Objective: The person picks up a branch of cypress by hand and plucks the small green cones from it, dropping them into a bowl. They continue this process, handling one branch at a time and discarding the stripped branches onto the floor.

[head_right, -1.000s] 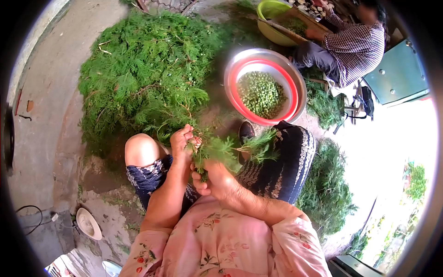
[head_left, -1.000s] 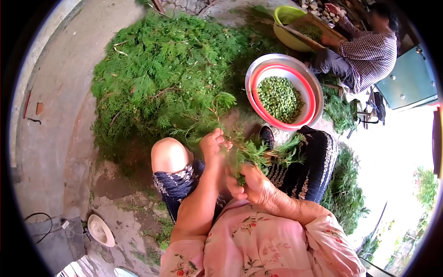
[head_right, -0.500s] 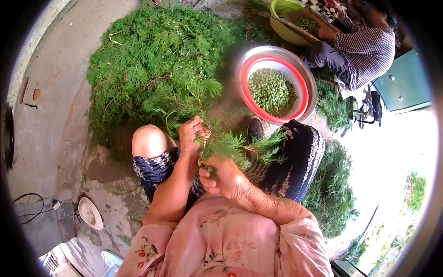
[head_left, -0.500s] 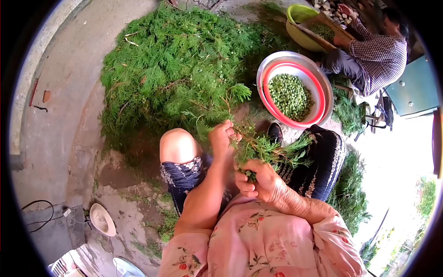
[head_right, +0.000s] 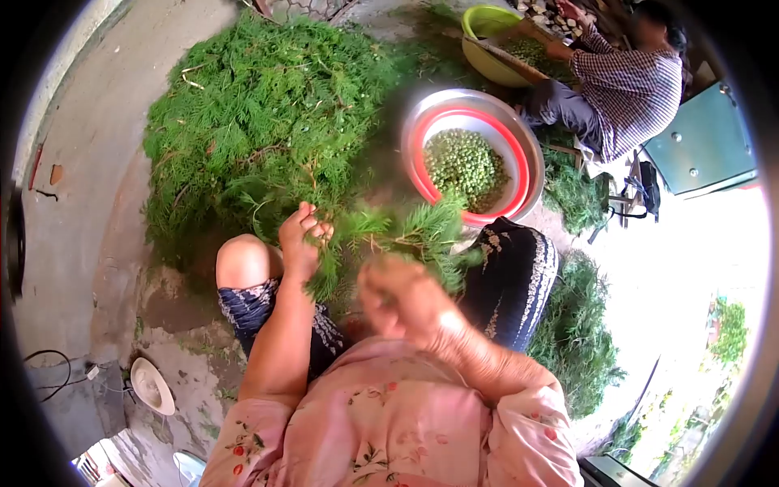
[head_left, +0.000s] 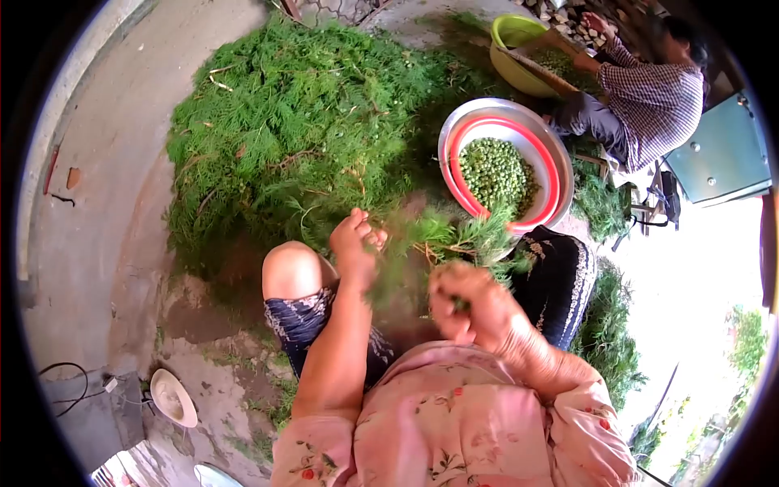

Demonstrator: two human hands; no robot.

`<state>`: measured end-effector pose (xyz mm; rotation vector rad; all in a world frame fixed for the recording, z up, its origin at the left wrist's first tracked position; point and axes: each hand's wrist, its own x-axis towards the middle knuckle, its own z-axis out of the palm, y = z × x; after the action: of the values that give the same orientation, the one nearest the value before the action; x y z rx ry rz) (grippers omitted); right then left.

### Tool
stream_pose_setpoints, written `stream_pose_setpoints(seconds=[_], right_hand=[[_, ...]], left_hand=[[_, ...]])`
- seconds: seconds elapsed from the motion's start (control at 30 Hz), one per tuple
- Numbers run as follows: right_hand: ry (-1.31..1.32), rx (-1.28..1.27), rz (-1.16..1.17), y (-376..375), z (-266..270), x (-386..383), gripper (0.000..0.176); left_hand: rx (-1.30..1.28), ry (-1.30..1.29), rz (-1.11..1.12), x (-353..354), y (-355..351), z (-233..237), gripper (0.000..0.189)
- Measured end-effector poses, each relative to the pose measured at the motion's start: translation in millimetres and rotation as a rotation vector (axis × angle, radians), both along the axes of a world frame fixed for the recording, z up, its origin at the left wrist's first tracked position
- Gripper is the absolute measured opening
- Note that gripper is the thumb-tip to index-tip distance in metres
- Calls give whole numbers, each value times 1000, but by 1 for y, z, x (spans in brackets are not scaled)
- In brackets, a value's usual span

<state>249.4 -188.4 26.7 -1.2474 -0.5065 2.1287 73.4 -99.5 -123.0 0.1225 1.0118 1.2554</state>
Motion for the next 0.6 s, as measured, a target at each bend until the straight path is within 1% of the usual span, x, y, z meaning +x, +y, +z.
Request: stream_pose_setpoints(seconds=[0.03,0.07,0.1,0.13,0.17,0.2,0.23,0.27,0.3,0.37,0.4,0.43,0.5,0.6], right_hand=[[22,134,-56,9,-18,18,12],[-50,111,-231,20,-11,25,14],[47,90,-354,33,-18,42,15],[-19,178,-431,47,-33,60,14],[-176,226,-521,59,-35,70,13],[-61,212,-565,76,-69,104,24],[-103,199,-700,89,-70,111,29],[-144,184,-835,99,-70,117,35],[-218,263,-748,105,-77,133,40],[-202,201,-896,119,-77,146,48],[-539,376,-721,127,-94,166,45],[-867,542,-521,133,-126,200,42],[-1447,662,-250,124,-106,189,37],[-1796,728,-76,127,-99,205,35]], left_hand=[[-44,-3,49,1,-3,10,20],[-89,-5,97,3,-7,14,21],[-33,-37,58,-3,-8,6,20],[-70,-55,80,-3,-8,8,19],[-104,-73,101,-1,-7,9,19],[-137,-93,120,0,-6,11,19],[-94,-166,126,1,-7,7,19],[-91,-183,135,3,-7,6,19],[-87,-199,146,6,-8,5,19],[-65,-247,136,6,-11,0,19],[-72,-233,140,7,-11,0,19],[-79,-218,144,8,-12,0,19],[-79,-192,145,9,-12,2,19],[-60,-190,117,11,-13,10,18]])
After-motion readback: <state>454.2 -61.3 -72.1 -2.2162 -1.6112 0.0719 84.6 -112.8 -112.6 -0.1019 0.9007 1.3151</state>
